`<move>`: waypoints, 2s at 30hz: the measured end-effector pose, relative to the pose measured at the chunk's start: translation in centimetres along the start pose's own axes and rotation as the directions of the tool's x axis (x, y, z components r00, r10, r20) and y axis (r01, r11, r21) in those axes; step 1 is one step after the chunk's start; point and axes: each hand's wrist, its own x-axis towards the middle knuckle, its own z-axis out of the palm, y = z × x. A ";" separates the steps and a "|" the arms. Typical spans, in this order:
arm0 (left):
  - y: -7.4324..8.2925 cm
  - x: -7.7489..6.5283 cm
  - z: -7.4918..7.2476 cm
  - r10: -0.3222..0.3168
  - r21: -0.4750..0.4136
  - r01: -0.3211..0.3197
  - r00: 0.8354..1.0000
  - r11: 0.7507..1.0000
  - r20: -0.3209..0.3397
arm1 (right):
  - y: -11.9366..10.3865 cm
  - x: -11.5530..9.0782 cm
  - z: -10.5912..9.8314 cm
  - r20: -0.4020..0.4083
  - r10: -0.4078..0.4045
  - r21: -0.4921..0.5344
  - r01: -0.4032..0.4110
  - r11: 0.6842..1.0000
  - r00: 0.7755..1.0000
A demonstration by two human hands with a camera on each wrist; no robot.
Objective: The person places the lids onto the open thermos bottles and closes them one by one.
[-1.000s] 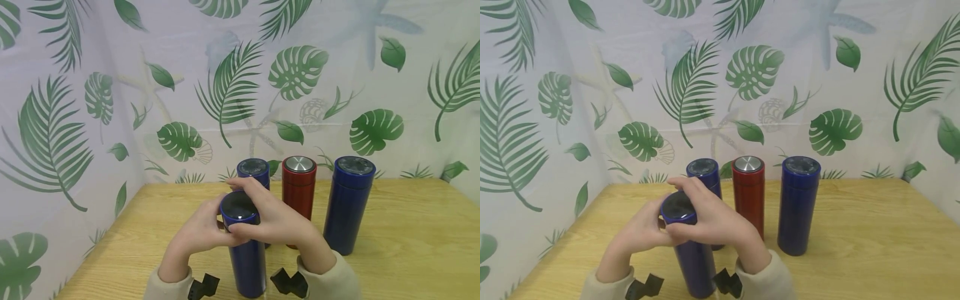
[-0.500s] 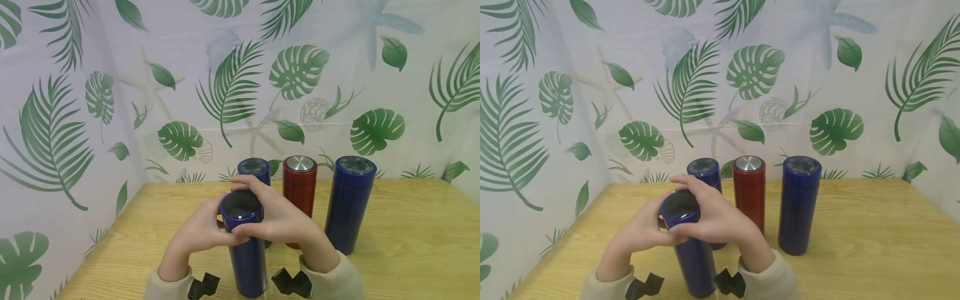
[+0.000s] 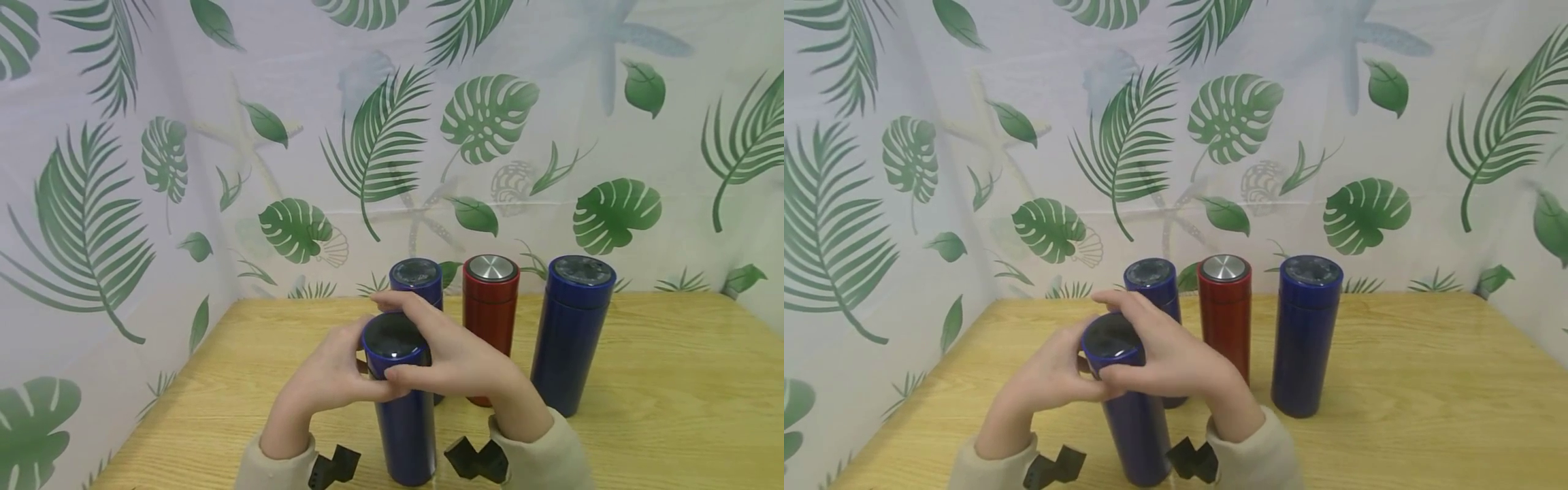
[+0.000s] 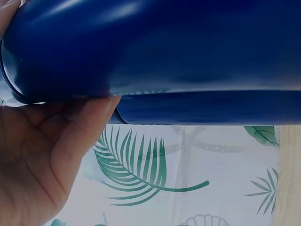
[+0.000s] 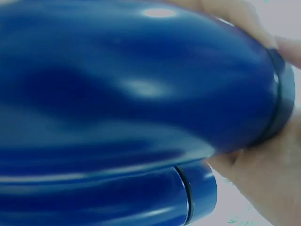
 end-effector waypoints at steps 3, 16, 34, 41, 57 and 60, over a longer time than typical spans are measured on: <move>0.0 0.0 0.1 -0.019 -0.029 0.019 1.000 0.999 0.015 | 0.2 -0.2 -0.5 0.039 -0.053 0.057 0.051 0.997 0.998; -0.1 0.1 0.1 -0.012 0.041 0.013 1.000 0.999 -0.024 | -0.4 0.3 0.7 -0.113 0.102 -0.077 -0.111 0.991 0.988; 0.1 0.0 0.0 -0.039 -0.037 0.039 0.999 0.999 -0.005 | -0.2 -0.2 -0.7 -0.044 0.014 0.001 -0.014 1.000 0.999; -0.1 0.1 0.0 -0.011 0.021 0.011 1.000 1.000 -0.005 | -0.3 0.1 0.0 -0.120 0.078 -0.068 -0.087 0.994 0.990; 0.2 0.0 0.1 -0.043 -0.026 0.043 0.999 0.999 0.007 | 0.0 -0.4 -0.9 0.020 -0.044 0.047 0.043 0.998 0.999; 0.2 0.0 0.1 -0.044 -0.031 0.044 0.999 0.999 0.004 | -0.2 -0.3 -0.9 -0.017 -0.055 0.023 0.056 0.998 0.998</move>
